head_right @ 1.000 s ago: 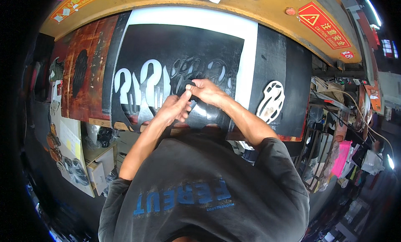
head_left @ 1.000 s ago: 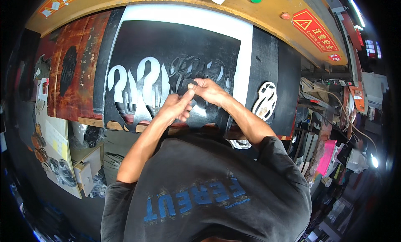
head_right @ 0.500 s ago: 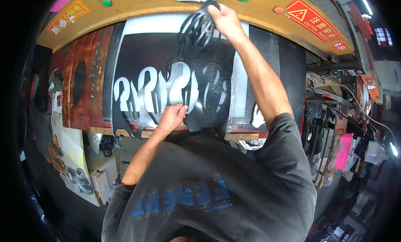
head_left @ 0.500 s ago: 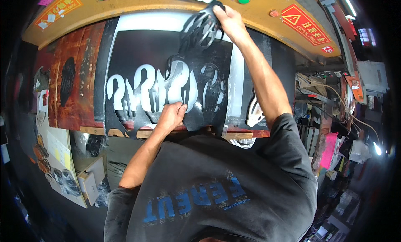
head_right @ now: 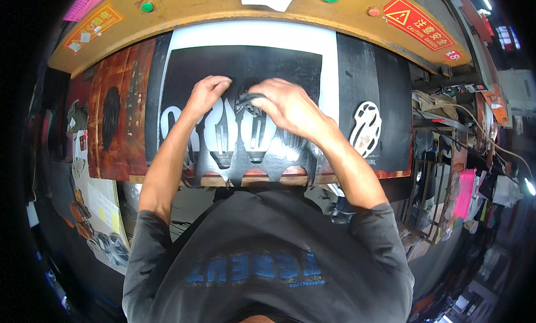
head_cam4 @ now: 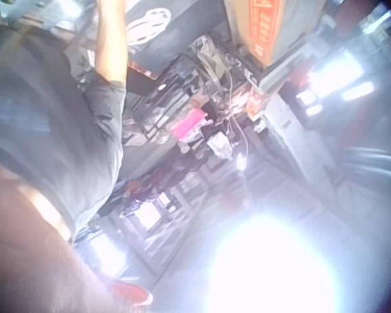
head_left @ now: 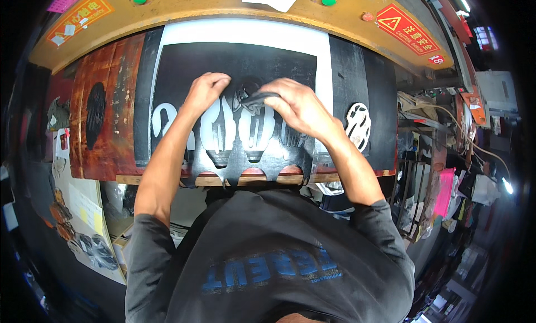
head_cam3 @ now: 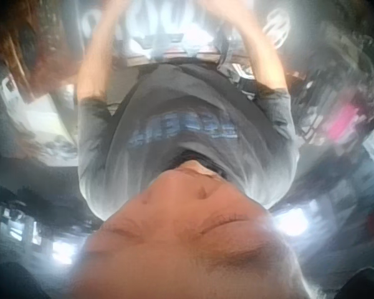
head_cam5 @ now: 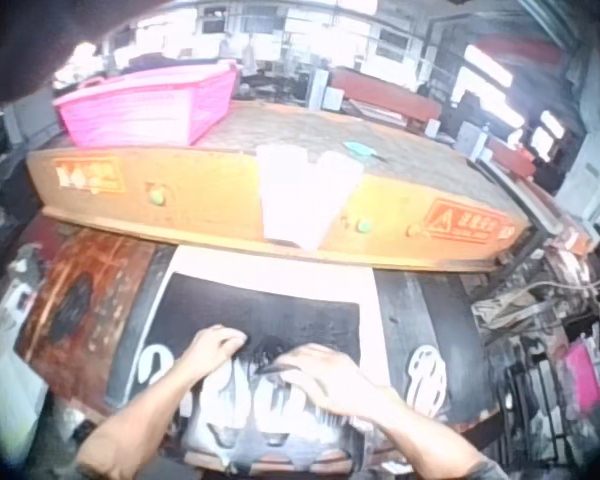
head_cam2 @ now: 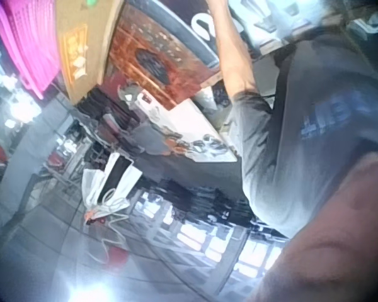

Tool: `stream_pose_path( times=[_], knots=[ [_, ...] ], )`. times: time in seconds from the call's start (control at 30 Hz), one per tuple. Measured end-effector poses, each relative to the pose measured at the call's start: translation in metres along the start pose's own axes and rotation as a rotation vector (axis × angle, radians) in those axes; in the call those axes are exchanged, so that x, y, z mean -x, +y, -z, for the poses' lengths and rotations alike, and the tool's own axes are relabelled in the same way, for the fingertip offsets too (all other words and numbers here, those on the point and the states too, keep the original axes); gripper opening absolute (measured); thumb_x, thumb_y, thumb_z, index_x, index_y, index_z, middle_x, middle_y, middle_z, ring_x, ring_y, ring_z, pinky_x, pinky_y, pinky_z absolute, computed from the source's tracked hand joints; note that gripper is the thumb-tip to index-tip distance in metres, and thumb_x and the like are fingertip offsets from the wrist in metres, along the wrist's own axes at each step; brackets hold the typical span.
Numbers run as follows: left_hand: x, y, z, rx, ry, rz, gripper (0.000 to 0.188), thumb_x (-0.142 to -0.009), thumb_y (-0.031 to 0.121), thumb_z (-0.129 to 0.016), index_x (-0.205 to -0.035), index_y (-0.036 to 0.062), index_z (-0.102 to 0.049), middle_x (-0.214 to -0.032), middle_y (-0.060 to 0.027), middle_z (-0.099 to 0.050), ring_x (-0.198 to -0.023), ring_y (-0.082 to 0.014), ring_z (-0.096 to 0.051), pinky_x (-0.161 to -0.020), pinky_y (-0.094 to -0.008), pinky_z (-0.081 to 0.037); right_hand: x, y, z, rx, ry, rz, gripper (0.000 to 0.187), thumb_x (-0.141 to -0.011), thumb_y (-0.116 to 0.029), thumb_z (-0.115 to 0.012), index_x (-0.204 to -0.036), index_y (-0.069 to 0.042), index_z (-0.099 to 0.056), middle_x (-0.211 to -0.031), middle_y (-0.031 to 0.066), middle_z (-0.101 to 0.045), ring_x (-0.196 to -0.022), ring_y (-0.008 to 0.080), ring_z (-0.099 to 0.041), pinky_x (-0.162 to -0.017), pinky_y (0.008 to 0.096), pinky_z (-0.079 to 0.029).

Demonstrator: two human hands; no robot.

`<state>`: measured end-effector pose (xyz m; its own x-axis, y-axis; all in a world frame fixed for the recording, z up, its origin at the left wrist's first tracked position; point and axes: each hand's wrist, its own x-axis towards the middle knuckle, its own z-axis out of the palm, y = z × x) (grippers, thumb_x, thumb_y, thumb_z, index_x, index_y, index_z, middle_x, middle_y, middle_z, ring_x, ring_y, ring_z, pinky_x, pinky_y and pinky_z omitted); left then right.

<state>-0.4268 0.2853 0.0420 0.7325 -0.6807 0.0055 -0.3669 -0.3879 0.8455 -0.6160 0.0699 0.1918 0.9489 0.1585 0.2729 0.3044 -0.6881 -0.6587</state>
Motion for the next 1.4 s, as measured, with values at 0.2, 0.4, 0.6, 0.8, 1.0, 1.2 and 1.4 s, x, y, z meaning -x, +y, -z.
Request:
stream_pose_path(
  times=[0.2, 0.4, 0.6, 0.8, 1.0, 1.2, 1.4],
  knots=[
    [-0.023, -0.004, -0.019, -0.240, -0.244, -0.100, 0.029, -0.101, 0.027, -0.068, -0.126, 0.0171, -0.078, -0.114, -0.0071, -0.072, -0.113, -0.0279, -0.070, -0.098, -0.0420, -0.056, 0.047, -0.024, -0.009, 0.021, -0.017, -0.183, 0.024, -0.099, -0.017, -0.072, -0.118, -0.003, -0.073, -0.113, 0.0145, -0.074, -0.108, 0.0354, -0.070, -0.094, 0.0457, -0.057],
    [-0.014, -0.007, -0.026, -0.355, -0.089, -0.267, 0.017, -0.104, 0.024, -0.061, -0.111, 0.0242, -0.077, -0.102, -0.0056, -0.067, -0.097, -0.0327, -0.072, -0.080, -0.0475, -0.057, 0.091, -0.040, -0.062, 0.029, -0.085, -0.079, 0.021, -0.100, -0.021, -0.070, -0.113, -0.004, -0.073, -0.108, 0.0111, -0.075, -0.104, 0.0339, -0.071, -0.090, 0.0434, -0.060],
    [-0.008, -0.013, -0.040, -0.411, 0.063, -0.331, 0.015, -0.103, 0.028, -0.066, -0.112, 0.0227, -0.075, -0.097, -0.0069, -0.063, -0.091, -0.0317, -0.071, -0.076, -0.0476, -0.056, 0.183, -0.100, -0.139, -0.245, -0.549, -0.625, 0.030, -0.105, -0.034, -0.068, -0.121, -0.008, -0.072, -0.099, 0.0194, -0.073, -0.091, 0.0406, -0.072, -0.080, 0.0481, -0.059],
    [0.009, 0.012, -0.034, -0.227, -0.007, -0.261, 0.019, -0.103, 0.024, -0.064, -0.116, 0.0160, -0.075, -0.103, -0.0103, -0.071, -0.099, -0.0334, -0.071, -0.086, -0.0433, -0.056, 0.181, -0.118, -0.058, -0.587, 0.069, -0.821, 0.038, -0.106, -0.036, -0.070, -0.121, 0.000, -0.069, -0.094, 0.0052, -0.072, -0.092, 0.0128, -0.064, -0.081, 0.0317, -0.053],
    [0.056, 0.065, -0.038, 0.967, -1.038, 0.331, 0.096, -0.107, 0.077, -0.019, -0.135, -0.0005, -0.069, -0.125, -0.0174, -0.075, -0.110, -0.0256, -0.072, -0.102, -0.0412, -0.056, 0.133, -0.082, 0.005, -0.999, 0.609, -0.757, 0.028, -0.109, -0.024, -0.065, -0.117, 0.002, -0.065, -0.097, 0.0100, -0.073, -0.085, 0.0175, -0.073, -0.078, 0.0322, -0.061],
    [0.088, 0.092, -0.011, 1.155, -0.747, 0.431, 0.075, -0.110, 0.065, -0.042, -0.144, 0.0020, -0.063, -0.125, -0.0104, -0.074, -0.099, -0.0217, -0.075, -0.073, -0.0268, -0.059, 0.124, -0.026, 0.021, -1.234, 0.822, -0.327, 0.031, -0.112, -0.028, -0.057, -0.120, 0.000, -0.066, -0.102, 0.0158, -0.077, -0.091, 0.0273, -0.078, -0.083, 0.0456, -0.065],
    [0.094, 0.113, 0.020, 1.680, -0.670, 0.017, 0.077, -0.087, 0.004, -0.061, -0.160, 0.0007, -0.037, -0.149, -0.0306, -0.053, -0.127, -0.0480, -0.065, -0.096, -0.0525, -0.065, 0.076, -0.006, 0.040, -1.495, 0.832, -0.368, 0.027, -0.113, -0.027, -0.055, -0.113, -0.003, -0.068, -0.094, 0.0124, -0.076, -0.086, 0.0255, -0.074, -0.087, 0.0462, -0.062]
  ],
)
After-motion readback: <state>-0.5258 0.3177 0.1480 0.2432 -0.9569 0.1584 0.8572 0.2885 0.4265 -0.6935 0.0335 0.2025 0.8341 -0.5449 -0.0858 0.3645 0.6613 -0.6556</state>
